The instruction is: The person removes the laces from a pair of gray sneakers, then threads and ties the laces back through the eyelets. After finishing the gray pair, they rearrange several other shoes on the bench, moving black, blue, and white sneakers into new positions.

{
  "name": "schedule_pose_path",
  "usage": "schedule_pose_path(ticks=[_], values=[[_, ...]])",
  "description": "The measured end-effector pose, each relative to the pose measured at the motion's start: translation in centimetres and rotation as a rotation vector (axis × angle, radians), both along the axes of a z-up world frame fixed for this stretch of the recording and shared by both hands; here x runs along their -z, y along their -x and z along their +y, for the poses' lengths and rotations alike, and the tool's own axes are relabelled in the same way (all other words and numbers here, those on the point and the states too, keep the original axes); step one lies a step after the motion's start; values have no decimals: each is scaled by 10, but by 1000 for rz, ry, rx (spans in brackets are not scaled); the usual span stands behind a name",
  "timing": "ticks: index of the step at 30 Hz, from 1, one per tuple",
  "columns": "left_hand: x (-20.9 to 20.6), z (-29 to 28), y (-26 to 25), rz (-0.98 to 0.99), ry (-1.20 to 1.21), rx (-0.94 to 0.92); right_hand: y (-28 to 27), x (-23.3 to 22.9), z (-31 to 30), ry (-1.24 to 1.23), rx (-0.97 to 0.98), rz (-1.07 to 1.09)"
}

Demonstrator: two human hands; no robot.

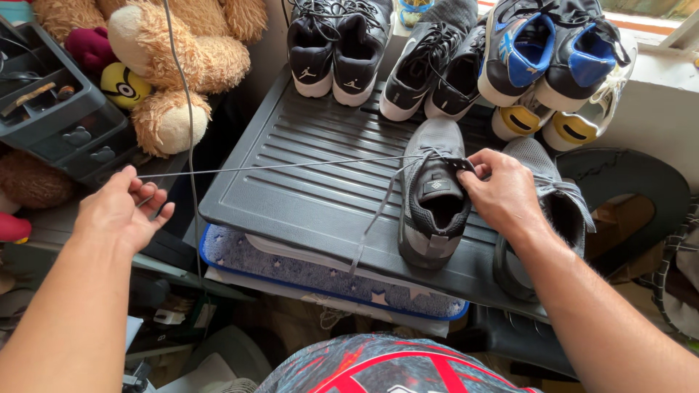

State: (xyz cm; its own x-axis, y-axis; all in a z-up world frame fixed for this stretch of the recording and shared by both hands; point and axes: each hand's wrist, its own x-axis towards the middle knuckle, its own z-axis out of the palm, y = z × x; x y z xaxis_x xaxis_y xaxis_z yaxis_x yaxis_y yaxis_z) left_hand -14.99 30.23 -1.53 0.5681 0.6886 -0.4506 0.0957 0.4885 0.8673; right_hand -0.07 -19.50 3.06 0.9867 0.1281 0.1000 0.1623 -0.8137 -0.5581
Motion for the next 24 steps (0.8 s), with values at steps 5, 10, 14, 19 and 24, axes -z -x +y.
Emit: schedule_pose_path(ticks=[5,10,14,19,24], values=[[-33,-30,-19,-163,-250,29,-3,-8,4,4,-51,8],[-89,-86,-89,-385,-386,309,-18,-8,-3,-339,-8,279],[-107,-157,-154,-344,-582,637,-28,-1,-14,-585,1,419],[-92,-256,-203,-407,-596,1011,-31,3,-20,-715,68,508],[-57,-314,-196,-352,-964,1101,-29,0,-22,-800,75,581]])
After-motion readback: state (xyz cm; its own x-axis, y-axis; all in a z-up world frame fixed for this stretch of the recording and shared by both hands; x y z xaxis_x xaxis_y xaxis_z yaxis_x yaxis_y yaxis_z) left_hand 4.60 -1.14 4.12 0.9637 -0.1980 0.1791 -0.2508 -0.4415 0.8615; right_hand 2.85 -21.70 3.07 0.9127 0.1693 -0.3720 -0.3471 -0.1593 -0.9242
